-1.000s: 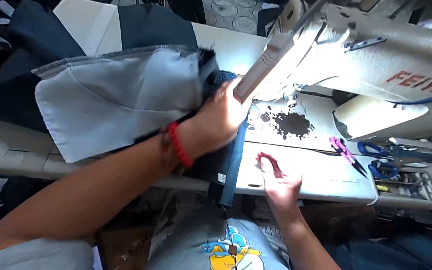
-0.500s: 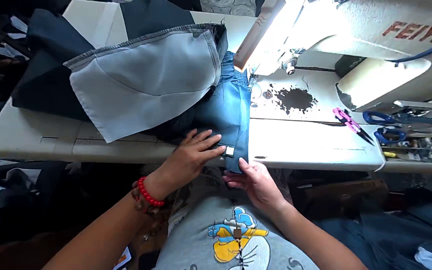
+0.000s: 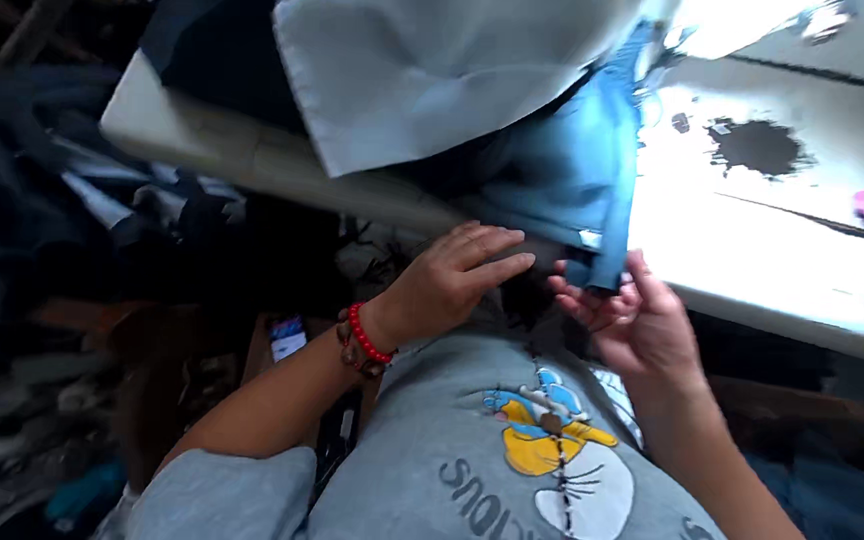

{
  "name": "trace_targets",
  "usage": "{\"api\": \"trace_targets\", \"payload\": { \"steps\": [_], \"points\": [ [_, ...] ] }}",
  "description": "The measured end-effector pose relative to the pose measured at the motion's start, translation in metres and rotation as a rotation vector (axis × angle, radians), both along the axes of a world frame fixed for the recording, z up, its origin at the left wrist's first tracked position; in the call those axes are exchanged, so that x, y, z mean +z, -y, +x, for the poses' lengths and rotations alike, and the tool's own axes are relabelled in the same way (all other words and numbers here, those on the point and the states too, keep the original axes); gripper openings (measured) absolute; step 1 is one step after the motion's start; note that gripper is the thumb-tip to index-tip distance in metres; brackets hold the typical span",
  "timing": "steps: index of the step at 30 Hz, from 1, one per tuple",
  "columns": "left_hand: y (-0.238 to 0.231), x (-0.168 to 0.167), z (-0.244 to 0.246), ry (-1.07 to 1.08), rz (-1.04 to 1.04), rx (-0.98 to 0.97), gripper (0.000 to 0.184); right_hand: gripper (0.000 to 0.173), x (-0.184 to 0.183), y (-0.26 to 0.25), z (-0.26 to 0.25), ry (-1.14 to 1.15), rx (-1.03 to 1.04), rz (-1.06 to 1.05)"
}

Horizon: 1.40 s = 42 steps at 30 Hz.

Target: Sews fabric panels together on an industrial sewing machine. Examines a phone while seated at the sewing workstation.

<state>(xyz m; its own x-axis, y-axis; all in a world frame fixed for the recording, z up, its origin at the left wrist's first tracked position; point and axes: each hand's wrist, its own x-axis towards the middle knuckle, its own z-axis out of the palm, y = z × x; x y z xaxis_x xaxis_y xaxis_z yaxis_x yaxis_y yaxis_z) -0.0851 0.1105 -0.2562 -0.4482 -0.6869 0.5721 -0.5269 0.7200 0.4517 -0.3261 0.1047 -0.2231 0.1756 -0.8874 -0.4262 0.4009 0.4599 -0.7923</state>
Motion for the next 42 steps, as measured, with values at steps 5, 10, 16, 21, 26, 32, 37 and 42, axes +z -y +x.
{"api": "trace_targets", "payload": {
  "steps": [5, 10, 16, 21, 26, 32, 37, 42],
  "points": [
    [-0.099, -0.023, 0.084, 0.100, 0.355, 0.622, 0.025, 0.052, -0.006, 0.003, -0.013, 0.134, 0.059, 0.020],
    [-0.211, -0.091, 0.111, 0.339, 1.068, 0.836, 0.026, 0.051, -0.013, 0.006, -0.019, 0.199, 0.066, 0.018],
    [-0.263, -0.115, 0.056, 0.422, 1.582, 0.865, 0.045, 0.055, -0.034, 0.011, -0.033, 0.324, 0.083, -0.026],
    [-0.279, -0.135, 0.031, 0.382, 1.629, 0.768, 0.042, 0.060, -0.035, 0.013, -0.036, 0.334, 0.016, 0.039],
    [-0.298, -0.143, 0.028, 0.361, 1.551, 0.709, 0.040, 0.064, -0.038, 0.016, -0.037, 0.324, 0.020, 0.039],
    [-0.336, -0.155, 0.021, 0.264, 1.122, 1.040, 0.033, 0.064, -0.036, 0.015, -0.035, 0.336, 0.000, 0.047],
    [-0.335, -0.151, 0.036, 0.298, 1.397, 1.069, 0.037, 0.066, -0.041, 0.018, -0.038, 0.336, 0.021, 0.033],
    [-0.320, -0.155, 0.051, 0.215, 1.372, 1.260, 0.068, 0.062, -0.043, 0.017, -0.040, 0.363, 0.036, 0.038]
  ]
}}
